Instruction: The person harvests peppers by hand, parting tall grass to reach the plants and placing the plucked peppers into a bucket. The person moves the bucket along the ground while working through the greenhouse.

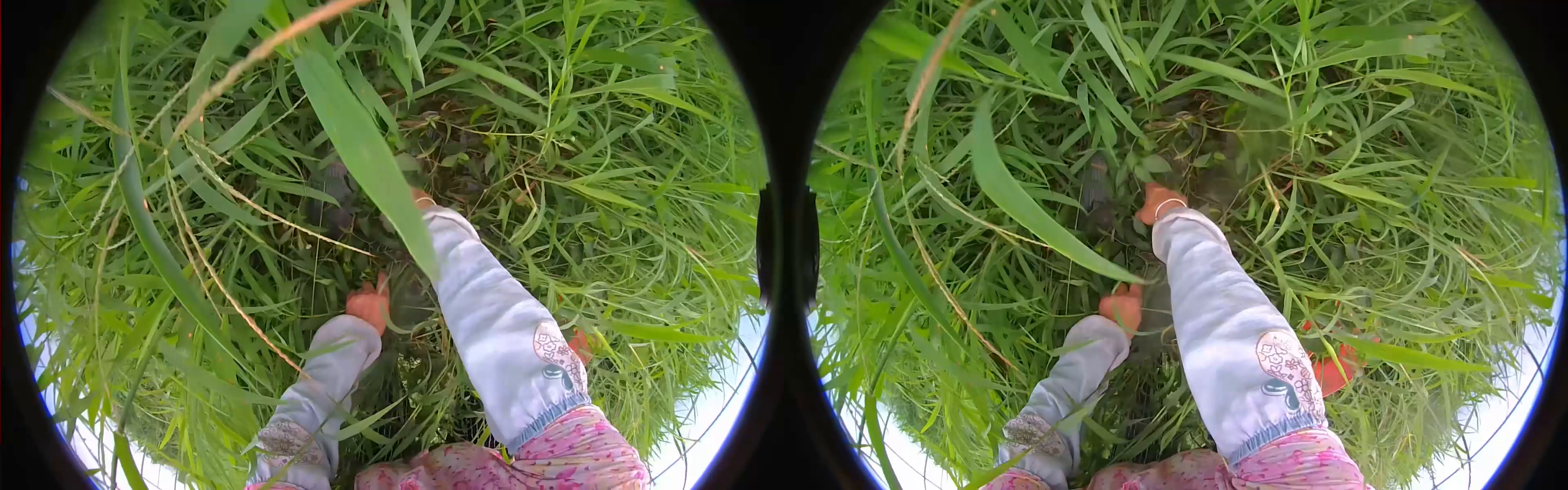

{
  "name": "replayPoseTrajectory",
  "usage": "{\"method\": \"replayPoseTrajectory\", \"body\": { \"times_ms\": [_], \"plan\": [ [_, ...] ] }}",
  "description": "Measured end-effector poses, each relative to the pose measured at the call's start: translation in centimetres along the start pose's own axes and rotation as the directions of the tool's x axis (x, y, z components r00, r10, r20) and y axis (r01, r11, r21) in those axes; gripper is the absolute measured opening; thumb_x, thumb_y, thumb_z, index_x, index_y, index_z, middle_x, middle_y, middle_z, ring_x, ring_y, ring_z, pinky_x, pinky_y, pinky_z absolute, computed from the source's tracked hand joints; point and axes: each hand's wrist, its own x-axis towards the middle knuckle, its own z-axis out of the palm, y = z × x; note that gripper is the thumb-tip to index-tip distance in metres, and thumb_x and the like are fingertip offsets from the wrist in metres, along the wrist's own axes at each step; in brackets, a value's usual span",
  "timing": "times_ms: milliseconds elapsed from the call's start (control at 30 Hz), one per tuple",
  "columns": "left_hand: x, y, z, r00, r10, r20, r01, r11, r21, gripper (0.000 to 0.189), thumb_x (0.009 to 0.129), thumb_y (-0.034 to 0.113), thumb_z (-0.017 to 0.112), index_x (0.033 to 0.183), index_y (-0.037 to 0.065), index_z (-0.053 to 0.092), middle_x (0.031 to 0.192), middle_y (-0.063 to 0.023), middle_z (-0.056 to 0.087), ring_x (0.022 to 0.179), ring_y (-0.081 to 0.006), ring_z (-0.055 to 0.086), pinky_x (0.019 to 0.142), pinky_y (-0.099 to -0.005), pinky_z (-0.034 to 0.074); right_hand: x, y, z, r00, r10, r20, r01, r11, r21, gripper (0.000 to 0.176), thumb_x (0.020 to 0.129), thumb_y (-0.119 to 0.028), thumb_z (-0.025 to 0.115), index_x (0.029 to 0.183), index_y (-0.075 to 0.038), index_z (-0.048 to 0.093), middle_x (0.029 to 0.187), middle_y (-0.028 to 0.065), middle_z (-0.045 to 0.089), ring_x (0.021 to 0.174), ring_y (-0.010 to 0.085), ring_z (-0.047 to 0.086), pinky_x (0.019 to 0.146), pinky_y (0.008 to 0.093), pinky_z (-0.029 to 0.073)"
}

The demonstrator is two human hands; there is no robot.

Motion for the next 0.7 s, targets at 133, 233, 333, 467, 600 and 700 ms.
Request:
{"method": "replayPoseTrajectory", "body": {
  "times_ms": [133, 233, 333, 467, 600, 700],
  "plan": [
    [0.7, 0.0, -1.1, 0.987, 0.005, 0.161, 0.006, 0.998, -0.067, 0.046, 0.084, 0.021, 0.045, 0.128, 0.010, 0.040, 0.085, -0.0181, 0.057, 0.072, -0.0340, 0.060, 0.066, -0.0437, 0.048, -6.3, -0.2, -2.2, 0.998, -0.066, 0.020, 0.069, 0.971, -0.228, 0.056, 0.074, -0.026, 0.062, 0.125, -0.012, 0.044, 0.122, 0.0115, 0.050, 0.112, 0.0290, 0.048, 0.093, 0.0404, 0.039],
    [0.7, -0.5, -3.0, 0.980, 0.044, 0.192, -0.018, 0.991, -0.134, 0.050, 0.084, 0.024, 0.045, 0.131, 0.010, 0.034, 0.093, -0.0215, 0.057, 0.083, -0.0366, 0.059, 0.073, -0.0424, 0.047, -8.2, 1.6, -0.8, 0.989, -0.129, -0.073, 0.113, 0.974, -0.198, 0.049, 0.069, -0.010, 0.063, 0.117, -0.011, 0.052, 0.118, 0.0120, 0.052, 0.109, 0.0291, 0.050, 0.090, 0.0396, 0.042],
    [0.6, -0.4, -4.8, 0.972, 0.029, 0.232, 0.046, 0.949, -0.311, 0.050, 0.082, 0.025, 0.051, 0.126, 0.003, 0.040, 0.111, -0.0274, 0.051, 0.096, -0.0391, 0.054, 0.080, -0.0451, 0.044, -9.1, 3.9, -0.2, 0.980, -0.199, -0.007, 0.182, 0.907, -0.381, 0.047, 0.067, -0.010, 0.064, 0.113, -0.011, 0.055, 0.114, 0.0125, 0.055, 0.104, 0.0299, 0.052, 0.088, 0.0386, 0.043],
    [1.2, -3.7, -1.9, 0.966, -0.068, 0.251, 0.255, 0.430, -0.866, 0.036, 0.086, 0.030, 0.053, 0.110, 0.003, 0.057, 0.100, -0.0087, 0.062, 0.089, -0.0190, 0.059, 0.076, -0.0316, 0.046, -9.5, 7.1, 3.6, 0.909, -0.360, -0.212, 0.268, 0.892, -0.364, 0.028, 0.075, -0.014, 0.056, 0.102, -0.011, 0.061, 0.104, 0.0098, 0.059, 0.113, 0.0253, 0.044, 0.096, 0.0407, 0.034],
    [2.9, -7.3, -0.5, 0.860, -0.310, 0.405, 0.440, 0.051, -0.896, 0.016, 0.083, 0.013, 0.057, 0.095, 0.005, 0.064, 0.087, -0.0045, 0.063, 0.076, -0.0131, 0.057, 0.068, -0.0265, 0.046, -12.3, 5.7, 1.2, 0.968, -0.236, -0.082, 0.196, 0.922, -0.335, 0.029, 0.076, -0.011, 0.052, 0.104, -0.013, 0.060, 0.114, 0.0059, 0.054, 0.116, 0.0233, 0.040, 0.098, 0.0404, 0.030],
    [4.1, -7.2, -0.2, 0.937, -0.305, -0.168, 0.078, 0.654, -0.753, 0.012, 0.081, 0.009, 0.056, 0.090, 0.006, 0.062, 0.071, -0.0070, 0.058, 0.066, -0.0118, 0.054, 0.059, -0.0281, 0.044, -11.9, 6.0, 2.4, 0.948, -0.275, -0.163, 0.209, 0.919, -0.333, 0.028, 0.076, -0.011, 0.049, 0.101, -0.015, 0.061, 0.116, 0.0023, 0.051, 0.112, 0.0217, 0.043, 0.093, 0.0386, 0.032]
  ]
}}
